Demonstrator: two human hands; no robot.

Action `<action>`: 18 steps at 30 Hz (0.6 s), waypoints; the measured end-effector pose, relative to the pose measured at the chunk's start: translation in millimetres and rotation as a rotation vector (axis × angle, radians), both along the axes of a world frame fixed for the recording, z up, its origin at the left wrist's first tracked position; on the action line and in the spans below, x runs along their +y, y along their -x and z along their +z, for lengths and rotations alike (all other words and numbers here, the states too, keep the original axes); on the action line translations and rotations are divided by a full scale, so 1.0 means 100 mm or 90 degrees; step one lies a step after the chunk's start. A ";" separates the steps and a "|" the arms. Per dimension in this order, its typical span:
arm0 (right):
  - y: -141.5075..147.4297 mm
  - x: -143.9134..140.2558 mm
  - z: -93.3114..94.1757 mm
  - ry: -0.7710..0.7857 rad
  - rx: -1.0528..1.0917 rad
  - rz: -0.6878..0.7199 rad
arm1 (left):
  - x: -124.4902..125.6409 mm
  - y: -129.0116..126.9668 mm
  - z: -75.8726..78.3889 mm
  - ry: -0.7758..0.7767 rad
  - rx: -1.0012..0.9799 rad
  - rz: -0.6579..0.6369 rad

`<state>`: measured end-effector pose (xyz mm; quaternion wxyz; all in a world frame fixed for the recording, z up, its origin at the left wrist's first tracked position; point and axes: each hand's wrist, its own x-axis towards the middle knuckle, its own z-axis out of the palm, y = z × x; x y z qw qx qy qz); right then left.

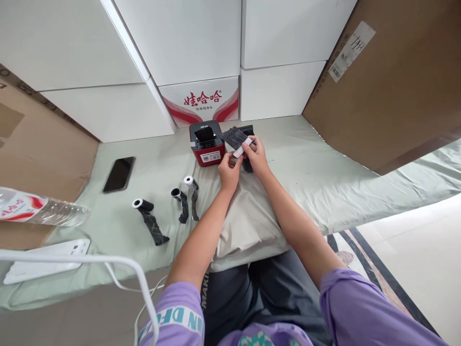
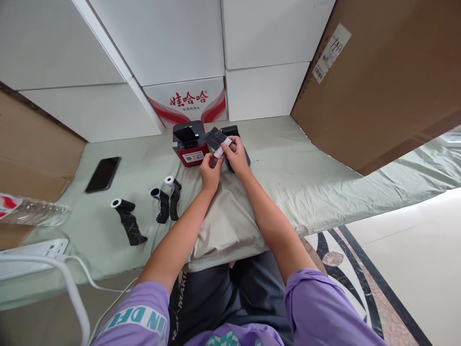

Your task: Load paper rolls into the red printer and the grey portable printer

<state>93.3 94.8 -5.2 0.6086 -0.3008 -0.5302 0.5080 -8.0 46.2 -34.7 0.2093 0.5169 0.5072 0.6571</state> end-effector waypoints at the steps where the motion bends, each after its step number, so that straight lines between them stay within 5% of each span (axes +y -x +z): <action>1: 0.00 0.01 0.00 0.005 0.004 -0.003 | 0.00 0.00 0.00 0.002 0.012 0.005; 18: -0.04 0.05 -0.01 0.045 0.062 -0.007 | 0.00 -0.03 0.00 -0.017 0.069 -0.006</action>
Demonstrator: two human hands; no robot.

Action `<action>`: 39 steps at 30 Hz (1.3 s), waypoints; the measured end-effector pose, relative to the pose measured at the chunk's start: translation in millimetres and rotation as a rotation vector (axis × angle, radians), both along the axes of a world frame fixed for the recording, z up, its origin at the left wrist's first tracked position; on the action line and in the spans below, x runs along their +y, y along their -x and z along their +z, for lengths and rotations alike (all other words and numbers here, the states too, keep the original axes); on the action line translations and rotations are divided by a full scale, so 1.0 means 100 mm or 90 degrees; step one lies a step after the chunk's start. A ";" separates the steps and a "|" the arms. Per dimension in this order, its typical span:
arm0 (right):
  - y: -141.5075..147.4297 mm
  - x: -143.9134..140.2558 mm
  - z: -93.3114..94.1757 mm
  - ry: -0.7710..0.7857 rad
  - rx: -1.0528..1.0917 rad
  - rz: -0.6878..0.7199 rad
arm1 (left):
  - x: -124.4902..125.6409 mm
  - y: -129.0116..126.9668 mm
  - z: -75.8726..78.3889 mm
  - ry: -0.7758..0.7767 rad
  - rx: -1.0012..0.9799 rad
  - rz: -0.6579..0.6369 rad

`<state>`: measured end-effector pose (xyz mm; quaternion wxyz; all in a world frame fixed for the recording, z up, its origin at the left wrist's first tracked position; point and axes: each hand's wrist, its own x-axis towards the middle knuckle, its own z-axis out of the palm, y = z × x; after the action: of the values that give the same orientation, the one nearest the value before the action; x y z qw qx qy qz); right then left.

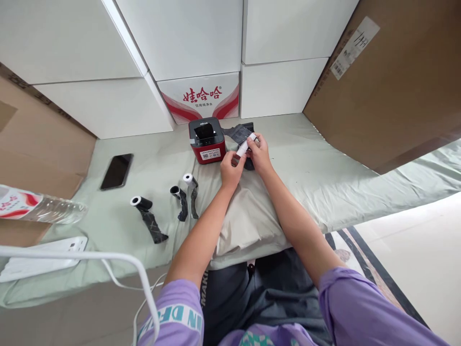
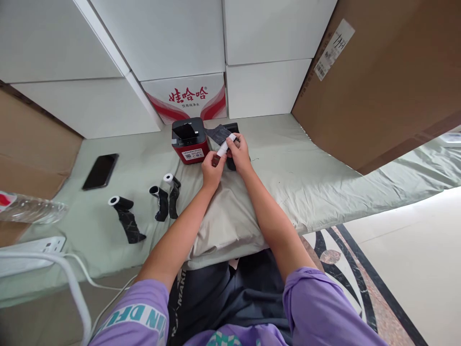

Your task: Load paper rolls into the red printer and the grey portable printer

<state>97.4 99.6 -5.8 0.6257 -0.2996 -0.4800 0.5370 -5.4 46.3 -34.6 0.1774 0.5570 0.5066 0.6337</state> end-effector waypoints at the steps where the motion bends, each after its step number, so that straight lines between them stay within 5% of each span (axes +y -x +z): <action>1: 0.00 -0.01 0.00 -0.003 -0.013 0.011 | 0.00 0.00 -0.01 -0.002 -0.013 0.007; 22: -0.02 0.10 -0.06 0.018 0.058 -0.011 | -0.05 -0.01 0.01 -0.013 -0.007 0.000; 39: 0.00 -0.04 0.00 0.005 -0.048 0.017 | -0.03 0.00 -0.03 0.009 -0.021 0.022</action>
<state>97.5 96.0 -5.9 0.5990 -0.3155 -0.5051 0.5353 -5.4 43.0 -37.9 0.1786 0.5365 0.5178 0.6420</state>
